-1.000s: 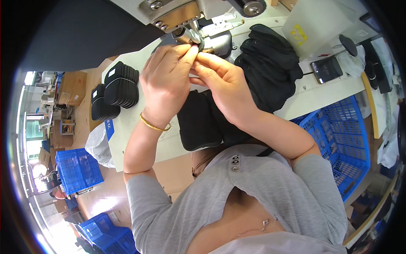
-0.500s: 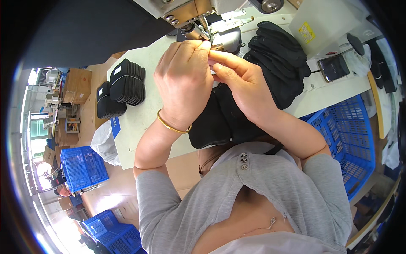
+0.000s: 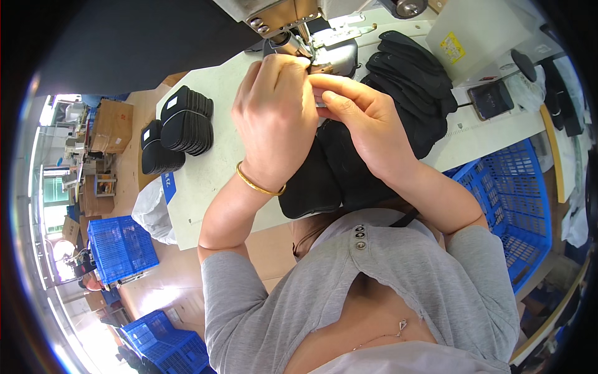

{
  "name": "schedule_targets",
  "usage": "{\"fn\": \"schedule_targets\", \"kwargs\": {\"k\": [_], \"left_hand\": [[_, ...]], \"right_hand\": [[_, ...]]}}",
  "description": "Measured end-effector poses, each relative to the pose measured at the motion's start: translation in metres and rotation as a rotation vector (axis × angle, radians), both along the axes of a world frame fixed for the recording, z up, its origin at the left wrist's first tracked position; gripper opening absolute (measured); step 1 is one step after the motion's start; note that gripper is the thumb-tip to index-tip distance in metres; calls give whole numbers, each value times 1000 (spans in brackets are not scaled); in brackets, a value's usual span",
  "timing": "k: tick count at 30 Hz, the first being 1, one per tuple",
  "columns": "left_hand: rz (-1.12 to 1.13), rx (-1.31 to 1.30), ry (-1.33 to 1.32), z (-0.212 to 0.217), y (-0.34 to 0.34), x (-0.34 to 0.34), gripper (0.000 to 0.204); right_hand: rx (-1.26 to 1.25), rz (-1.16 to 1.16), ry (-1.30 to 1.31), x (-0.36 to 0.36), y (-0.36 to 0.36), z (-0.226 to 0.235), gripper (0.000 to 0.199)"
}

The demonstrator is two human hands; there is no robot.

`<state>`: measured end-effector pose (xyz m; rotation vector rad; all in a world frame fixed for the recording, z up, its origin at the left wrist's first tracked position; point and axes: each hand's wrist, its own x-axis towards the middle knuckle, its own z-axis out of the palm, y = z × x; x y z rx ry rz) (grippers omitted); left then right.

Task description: Stitch or assemble shoe components using an industrial sewing machine.

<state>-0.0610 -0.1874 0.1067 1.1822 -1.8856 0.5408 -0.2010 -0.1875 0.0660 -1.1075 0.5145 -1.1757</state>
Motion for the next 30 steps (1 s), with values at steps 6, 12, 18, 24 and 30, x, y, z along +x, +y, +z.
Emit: {"fn": "schedule_targets", "kwargs": {"k": [6, 12, 18, 24, 30], "left_hand": [[161, 35, -191, -6, 14, 25, 33], [134, 150, -293, 13, 39, 18, 44], [70, 150, -242, 15, 46, 11, 40], [-45, 40, -183, 10, 53, -3, 33], [-76, -3, -177, 9, 42, -7, 35]], "right_hand": [[-15, -7, 20, 0, 1, -1, 31], [-28, 67, 121, 4, 2, 3, 34], [-44, 21, 77, 12, 6, -2, 19], [-98, -41, 141, 4, 11, 4, 14], [-138, -65, 182, -3, 1, 3, 15]]}}
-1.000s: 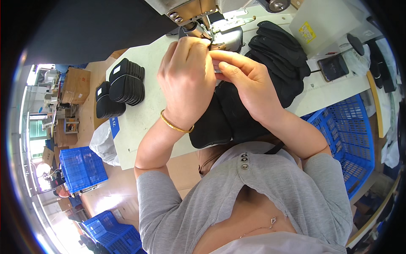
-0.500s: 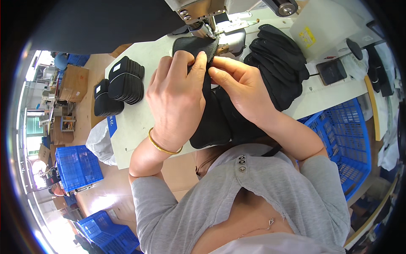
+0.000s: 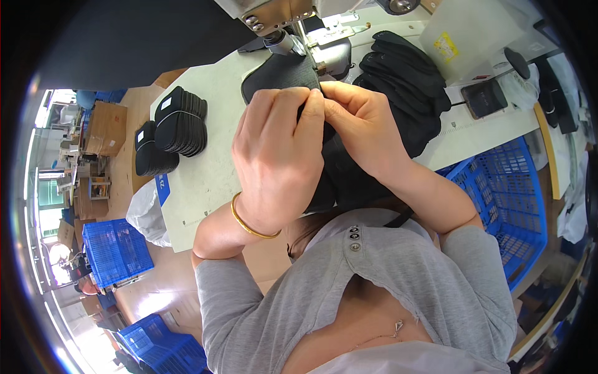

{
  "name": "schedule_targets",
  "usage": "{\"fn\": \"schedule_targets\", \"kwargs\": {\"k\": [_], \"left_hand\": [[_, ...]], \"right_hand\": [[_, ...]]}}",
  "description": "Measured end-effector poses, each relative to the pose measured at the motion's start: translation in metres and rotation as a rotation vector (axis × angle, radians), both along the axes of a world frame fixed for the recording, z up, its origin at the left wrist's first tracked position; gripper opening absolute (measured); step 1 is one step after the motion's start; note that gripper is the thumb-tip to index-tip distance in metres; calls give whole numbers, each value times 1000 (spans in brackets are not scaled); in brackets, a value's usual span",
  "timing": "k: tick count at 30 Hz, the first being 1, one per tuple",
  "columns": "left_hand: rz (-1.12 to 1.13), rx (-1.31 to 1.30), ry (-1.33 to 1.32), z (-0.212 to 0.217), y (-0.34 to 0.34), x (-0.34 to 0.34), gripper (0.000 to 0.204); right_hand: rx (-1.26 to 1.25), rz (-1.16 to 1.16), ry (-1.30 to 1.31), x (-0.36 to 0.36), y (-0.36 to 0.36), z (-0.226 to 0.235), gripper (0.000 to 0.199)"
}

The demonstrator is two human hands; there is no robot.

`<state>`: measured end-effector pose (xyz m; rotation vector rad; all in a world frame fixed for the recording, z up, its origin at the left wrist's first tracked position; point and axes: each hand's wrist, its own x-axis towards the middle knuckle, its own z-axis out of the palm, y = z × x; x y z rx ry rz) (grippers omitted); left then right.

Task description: Stitch or assemble shoe components using an industrial sewing machine.

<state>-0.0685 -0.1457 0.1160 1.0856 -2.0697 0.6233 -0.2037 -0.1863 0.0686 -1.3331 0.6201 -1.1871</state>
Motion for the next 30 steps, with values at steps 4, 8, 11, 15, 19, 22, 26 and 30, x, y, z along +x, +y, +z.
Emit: {"fn": "schedule_targets", "kwargs": {"k": [4, 8, 11, 15, 19, 22, 26, 30], "left_hand": [[26, 14, -6, 2, -8, -1, 32], [52, -11, -12, 1, -19, -2, 28], [82, 23, -27, 1, -20, -2, 27], [74, -16, -15, -2, -23, -2, 27], [45, -26, 37, -6, -21, -1, 29], [77, -13, 56, -6, -15, 1, 32], [209, 46, 63, -4, -13, 1, 36], [211, -5, 84, -4, -19, 0, 32]], "right_hand": [[50, -12, 17, -1, -1, 15, 15], [0, -20, -84, 5, -10, 4, 15], [5, -21, -72, 6, -13, 2, 15], [-13, -26, -102, 8, -16, -1, 15], [-5, -6, -133, 7, -13, 1, 16], [53, 16, -146, 5, -8, 10, 18], [152, 39, -185, 2, 0, 12, 23], [11, 40, -114, 2, 0, 6, 26]]}}
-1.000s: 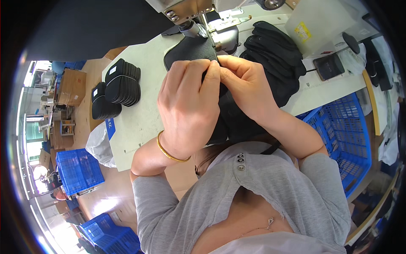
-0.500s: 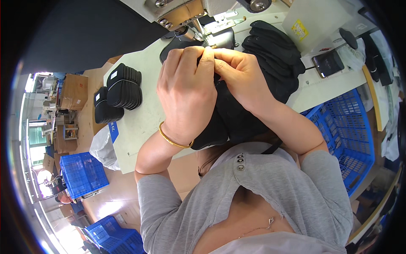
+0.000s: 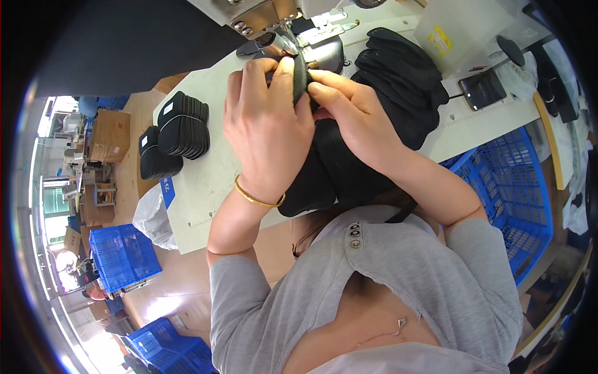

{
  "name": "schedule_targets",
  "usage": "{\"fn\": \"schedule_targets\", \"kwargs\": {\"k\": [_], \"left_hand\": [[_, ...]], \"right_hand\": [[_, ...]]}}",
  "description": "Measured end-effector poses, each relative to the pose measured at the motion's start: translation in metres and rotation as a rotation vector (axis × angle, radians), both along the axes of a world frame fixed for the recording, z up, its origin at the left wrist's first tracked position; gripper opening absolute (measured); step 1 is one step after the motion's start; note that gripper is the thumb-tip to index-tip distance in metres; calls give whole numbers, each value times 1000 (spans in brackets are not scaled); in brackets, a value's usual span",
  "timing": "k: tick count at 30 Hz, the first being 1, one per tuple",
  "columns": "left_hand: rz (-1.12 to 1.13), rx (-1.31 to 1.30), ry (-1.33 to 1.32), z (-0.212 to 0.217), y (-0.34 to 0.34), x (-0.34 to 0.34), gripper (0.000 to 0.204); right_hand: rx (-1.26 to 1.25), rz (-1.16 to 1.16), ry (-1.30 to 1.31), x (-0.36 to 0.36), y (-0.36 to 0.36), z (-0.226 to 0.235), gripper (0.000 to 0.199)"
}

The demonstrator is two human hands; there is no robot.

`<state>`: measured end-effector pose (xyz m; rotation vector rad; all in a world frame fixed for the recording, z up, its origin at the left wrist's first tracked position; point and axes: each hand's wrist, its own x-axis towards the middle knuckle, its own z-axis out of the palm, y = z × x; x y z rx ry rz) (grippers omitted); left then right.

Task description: Stitch or assemble shoe components using an industrial sewing machine.

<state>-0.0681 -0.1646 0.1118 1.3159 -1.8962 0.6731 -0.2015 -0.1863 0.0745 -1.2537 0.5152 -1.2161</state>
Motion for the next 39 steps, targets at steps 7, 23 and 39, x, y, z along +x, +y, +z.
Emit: {"fn": "schedule_targets", "kwargs": {"k": [7, 23, 39], "left_hand": [[-286, 301, 1130, -16, 45, 58, 24], [-444, 709, 1577, -60, 94, 18, 19], [-545, 749, 1476, -66, 94, 28, 23]], "right_hand": [[-535, -371, 476, -35, 12, -2, 32], [170, 31, 258, -50, 12, -29, 24], [202, 65, 284, -52, 11, -31, 24]]}}
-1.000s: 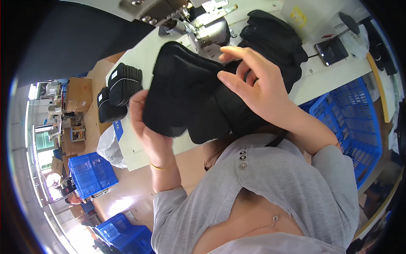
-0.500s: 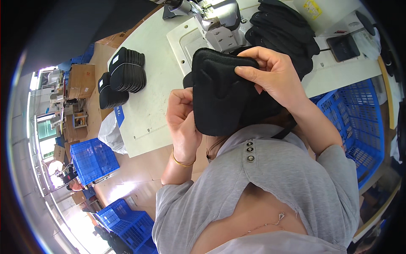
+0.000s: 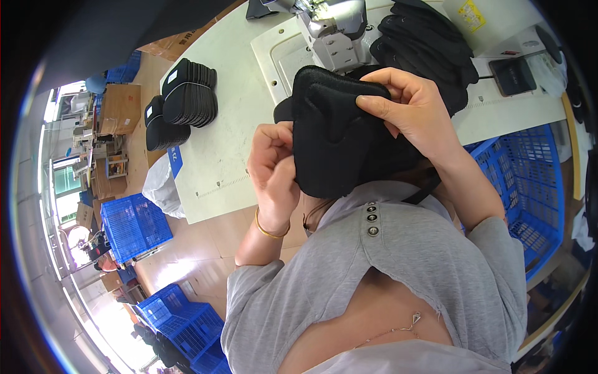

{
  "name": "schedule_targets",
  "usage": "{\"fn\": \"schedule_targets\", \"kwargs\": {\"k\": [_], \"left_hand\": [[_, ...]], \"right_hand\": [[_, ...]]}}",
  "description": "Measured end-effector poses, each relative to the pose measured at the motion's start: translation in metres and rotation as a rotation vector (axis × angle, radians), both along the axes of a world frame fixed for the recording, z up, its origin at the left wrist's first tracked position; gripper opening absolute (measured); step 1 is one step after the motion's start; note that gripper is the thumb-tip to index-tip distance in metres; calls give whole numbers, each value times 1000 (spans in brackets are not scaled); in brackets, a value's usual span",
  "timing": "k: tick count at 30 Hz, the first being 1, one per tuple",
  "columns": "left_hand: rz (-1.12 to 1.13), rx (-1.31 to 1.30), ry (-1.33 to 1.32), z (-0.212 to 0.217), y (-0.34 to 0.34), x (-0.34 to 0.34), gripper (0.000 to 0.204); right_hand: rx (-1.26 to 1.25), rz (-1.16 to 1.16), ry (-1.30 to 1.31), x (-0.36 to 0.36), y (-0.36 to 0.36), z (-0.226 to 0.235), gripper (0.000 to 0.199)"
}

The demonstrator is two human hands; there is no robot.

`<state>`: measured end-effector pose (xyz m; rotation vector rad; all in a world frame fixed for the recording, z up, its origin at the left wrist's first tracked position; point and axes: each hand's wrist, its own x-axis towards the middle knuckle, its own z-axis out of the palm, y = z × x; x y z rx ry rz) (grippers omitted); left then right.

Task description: Stitch or assemble shoe components using an industrial sewing machine.

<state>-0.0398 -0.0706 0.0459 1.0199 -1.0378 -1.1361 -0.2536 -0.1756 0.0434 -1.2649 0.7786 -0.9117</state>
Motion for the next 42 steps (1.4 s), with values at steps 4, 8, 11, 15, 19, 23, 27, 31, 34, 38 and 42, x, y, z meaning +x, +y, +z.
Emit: {"fn": "schedule_targets", "kwargs": {"k": [4, 8, 11, 15, 19, 23, 27, 31, 34, 38, 42], "left_hand": [[-48, 26, 142, -4, 0, 11, 17], [124, 72, 32, 16, -7, -16, 31], [104, 90, -47, 16, -7, -14, 41], [105, 88, -57, 11, -7, -11, 47], [108, 101, -71, 10, -7, -10, 42], [135, 81, -98, 6, -8, -9, 24], [213, 66, -147, 1, -10, -6, 10], [255, 38, -140, -1, -11, -7, 8], [260, 20, -125, 1, -11, -8, 8], [266, 64, -13, 17, -19, -16, 15], [203, 65, -172, 16, -29, -8, 17]], "right_hand": [[6, 31, 11, 1, 2, 2, 25], [-31, 65, 12, 1, 5, 1, 29], [-59, 91, -14, 2, 7, 4, 31], [-79, 145, 33, 0, 6, 0, 31], [-58, 128, 23, 1, 6, 2, 28], [-14, 117, 28, 1, 5, 1, 25], [31, 118, -4, 2, 6, 3, 25], [58, 74, -51, 2, 4, 0, 23], [70, 58, -87, 2, 4, 1, 21], [40, 63, -74, 1, 4, 0, 20], [10, 138, -43, 0, 6, 3, 20]]}}
